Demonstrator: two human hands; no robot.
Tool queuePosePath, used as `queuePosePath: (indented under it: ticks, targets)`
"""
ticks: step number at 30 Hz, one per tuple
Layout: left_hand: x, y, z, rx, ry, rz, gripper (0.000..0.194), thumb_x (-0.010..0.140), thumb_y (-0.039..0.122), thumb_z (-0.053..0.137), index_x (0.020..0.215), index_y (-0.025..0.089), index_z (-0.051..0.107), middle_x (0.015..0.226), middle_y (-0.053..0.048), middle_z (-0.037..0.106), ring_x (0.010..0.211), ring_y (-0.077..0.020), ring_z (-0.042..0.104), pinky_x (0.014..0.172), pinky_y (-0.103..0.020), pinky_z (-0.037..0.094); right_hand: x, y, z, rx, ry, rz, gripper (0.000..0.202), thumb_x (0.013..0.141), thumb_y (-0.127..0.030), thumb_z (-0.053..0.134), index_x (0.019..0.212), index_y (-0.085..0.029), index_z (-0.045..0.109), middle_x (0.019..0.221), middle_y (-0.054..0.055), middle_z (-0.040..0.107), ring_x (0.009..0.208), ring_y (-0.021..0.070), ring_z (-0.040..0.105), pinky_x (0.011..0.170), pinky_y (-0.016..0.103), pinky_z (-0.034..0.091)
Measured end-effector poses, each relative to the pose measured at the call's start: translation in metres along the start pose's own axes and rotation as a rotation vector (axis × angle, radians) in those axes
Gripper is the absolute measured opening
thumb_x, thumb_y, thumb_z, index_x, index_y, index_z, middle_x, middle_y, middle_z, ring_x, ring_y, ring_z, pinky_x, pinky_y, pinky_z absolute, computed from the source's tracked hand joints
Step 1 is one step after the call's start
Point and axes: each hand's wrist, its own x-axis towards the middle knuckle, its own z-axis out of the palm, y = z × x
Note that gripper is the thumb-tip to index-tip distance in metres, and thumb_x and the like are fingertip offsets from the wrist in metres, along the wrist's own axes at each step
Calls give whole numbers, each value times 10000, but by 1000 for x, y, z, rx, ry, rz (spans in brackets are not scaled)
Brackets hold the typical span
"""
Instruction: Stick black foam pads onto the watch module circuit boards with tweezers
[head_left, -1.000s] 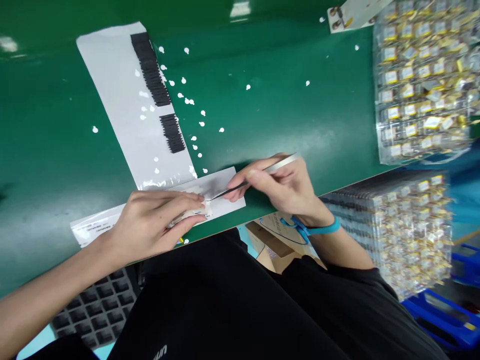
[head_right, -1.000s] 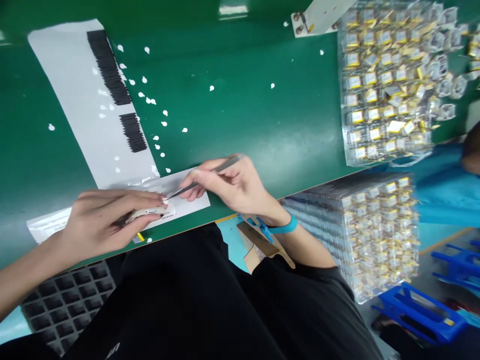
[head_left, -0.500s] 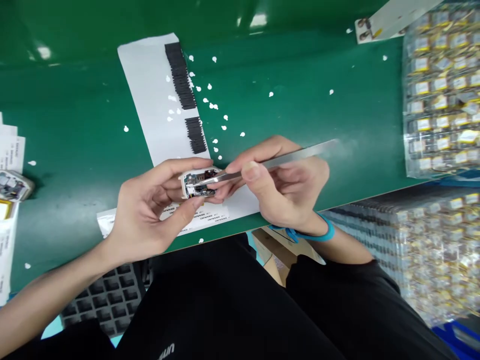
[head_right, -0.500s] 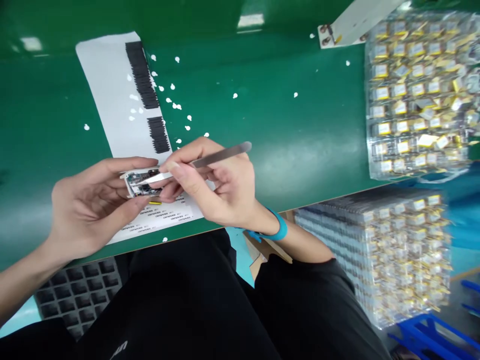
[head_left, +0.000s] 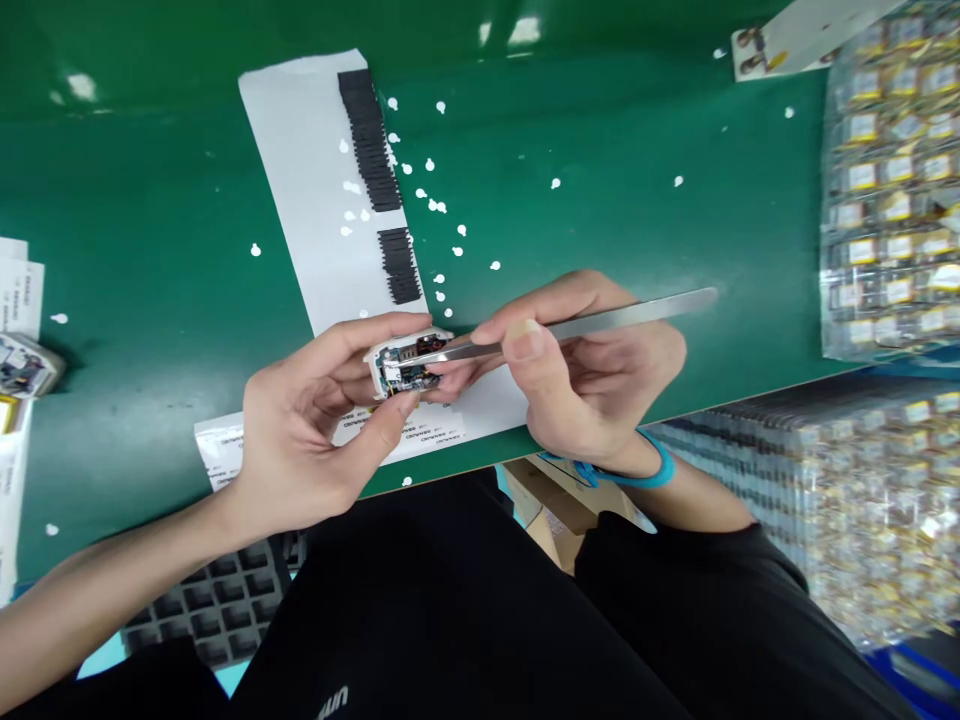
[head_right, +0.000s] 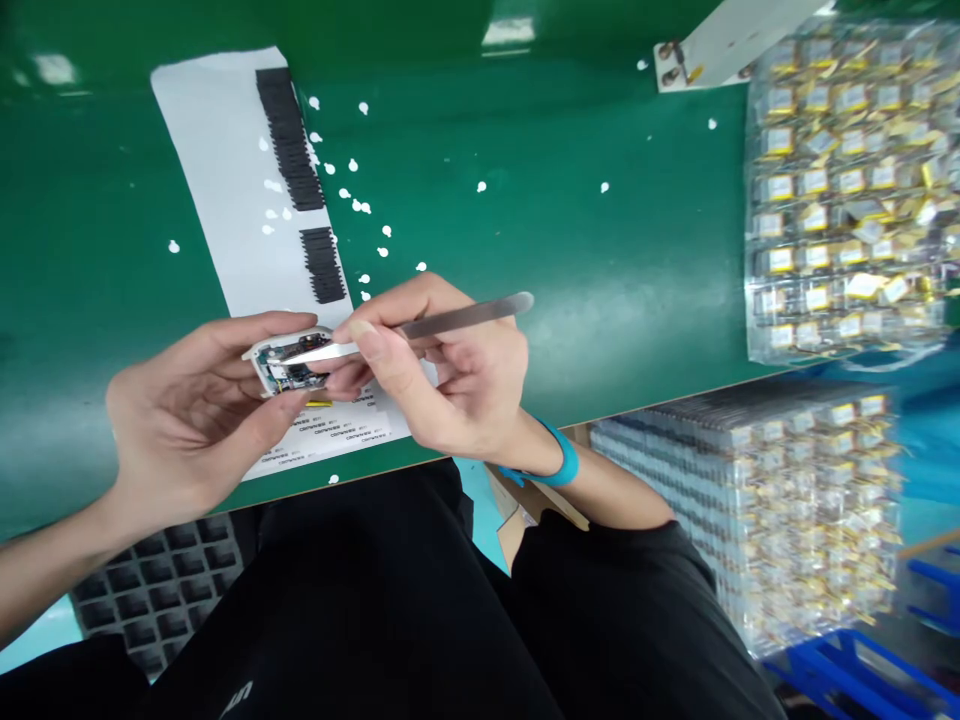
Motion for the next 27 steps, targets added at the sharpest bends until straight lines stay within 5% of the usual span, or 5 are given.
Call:
queuePosePath:
  ticks: [11, 15, 18, 23, 27]
  targets:
    - [-1, 1, 1, -24, -1, 9, 415, 964, 91, 720, 1360, 214, 720, 1057, -61, 826, 838, -192, 811, 678, -239, 681, -2, -2, -4, -65, -27, 34, 163, 1039, -191, 621, 995, -254, 765, 896, -14, 800, 714, 151, 802, 600, 265, 696]
    - [-2, -1, 0, 55, 31, 17, 357, 1017, 142, 672, 1348, 253, 747, 843, -4, 811, 522, -127, 684, 416, -215, 519, -2, 1, -2, -70, -38, -58, 131, 1009, -158, 640, 997, -221, 753, 892, 3, 799, 669, 151, 791, 574, 256, 693]
    - [-1, -1, -2, 99, 49, 2, 308, 1031, 143, 652, 1279, 260, 792, 787, 17, 803, 474, -115, 663, 350, -209, 442, 2, 1, -5, -94, -67, -116, 131, 1022, -162, 635, 1022, -206, 758, 889, 8, 811, 691, 144, 800, 582, 224, 684]
    - [9, -5, -11, 63, 120, 70, 317, 1014, 112, 677, 1280, 244, 788, 1053, 3, 839, 712, -154, 813, 517, -219, 614, 26, -5, -34, -255, -98, -173, 167, 1022, -214, 678, 1106, -244, 820, 977, 29, 847, 818, 166, 829, 668, 259, 693]
    - [21, -17, -22, 196, 190, 161, 194, 1043, 184, 674, 1200, 218, 784, 1137, -31, 832, 995, -207, 810, 826, -334, 651, 46, 9, -51, -316, -382, -189, 165, 977, -160, 756, 1112, -207, 837, 1046, 37, 847, 907, 182, 825, 763, 320, 694]
